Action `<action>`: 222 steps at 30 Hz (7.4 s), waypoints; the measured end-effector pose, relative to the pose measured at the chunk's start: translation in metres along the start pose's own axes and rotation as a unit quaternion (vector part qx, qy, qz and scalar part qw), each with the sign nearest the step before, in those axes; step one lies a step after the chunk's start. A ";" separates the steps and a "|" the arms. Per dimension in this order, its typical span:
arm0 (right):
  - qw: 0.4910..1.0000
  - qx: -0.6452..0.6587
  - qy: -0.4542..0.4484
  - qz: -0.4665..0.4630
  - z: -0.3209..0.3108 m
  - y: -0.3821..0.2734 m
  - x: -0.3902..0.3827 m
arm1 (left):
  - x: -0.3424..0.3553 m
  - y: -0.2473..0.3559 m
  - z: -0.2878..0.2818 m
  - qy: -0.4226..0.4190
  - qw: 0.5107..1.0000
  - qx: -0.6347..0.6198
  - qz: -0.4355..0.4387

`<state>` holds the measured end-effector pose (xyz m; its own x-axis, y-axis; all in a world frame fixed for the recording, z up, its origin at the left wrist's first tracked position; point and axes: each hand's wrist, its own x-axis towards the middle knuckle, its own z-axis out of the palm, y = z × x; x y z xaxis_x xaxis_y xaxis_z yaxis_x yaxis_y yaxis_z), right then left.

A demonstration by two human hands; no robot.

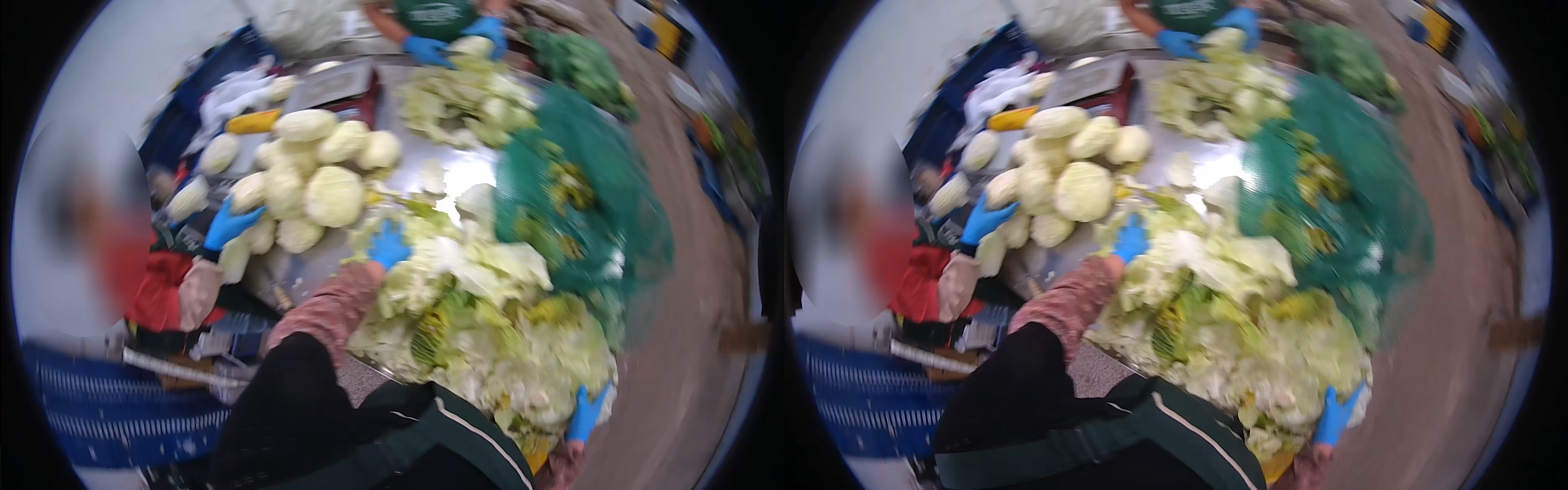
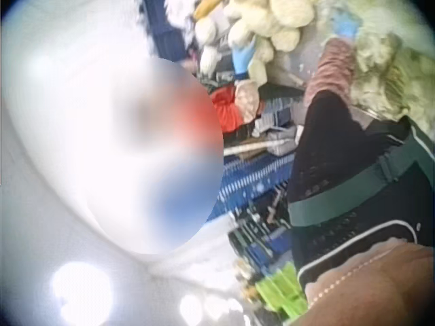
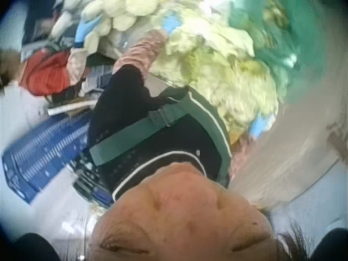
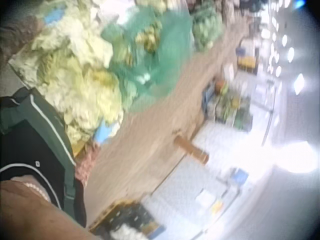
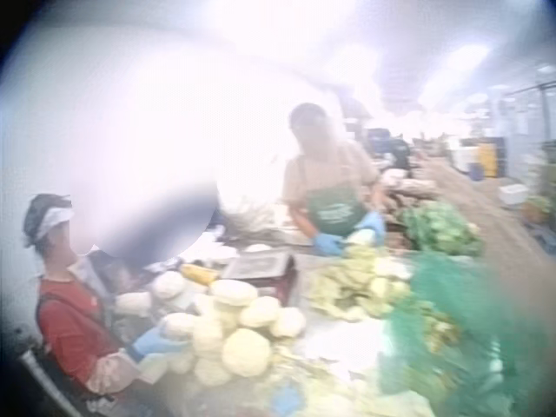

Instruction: The person trims outer leaves from cabbages using a knife and sorts them into piles and mesh bags on a metal table.

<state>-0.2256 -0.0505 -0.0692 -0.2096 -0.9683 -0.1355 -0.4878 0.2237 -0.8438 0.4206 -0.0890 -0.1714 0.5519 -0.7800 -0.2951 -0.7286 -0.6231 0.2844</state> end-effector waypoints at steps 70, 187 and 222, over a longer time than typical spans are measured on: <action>0.472 0.595 0.466 0.454 0.069 0.399 -0.370 | -0.566 0.366 0.349 -0.707 0.586 0.124 0.375; 0.849 0.459 -0.259 0.023 0.048 -0.134 -0.129 | -0.279 0.198 -0.187 -0.290 0.595 -0.675 0.326; 0.989 -0.141 -0.019 0.031 0.080 -0.037 -0.159 | -0.318 0.257 -0.015 -0.340 0.693 -0.634 0.032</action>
<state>-0.1062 0.0860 -0.0576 -0.2168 -0.9541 -0.2068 -0.6935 0.2996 -0.6552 0.0638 -0.0027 0.0091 -0.0996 -0.8697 -0.4834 0.4390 -0.4744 0.7631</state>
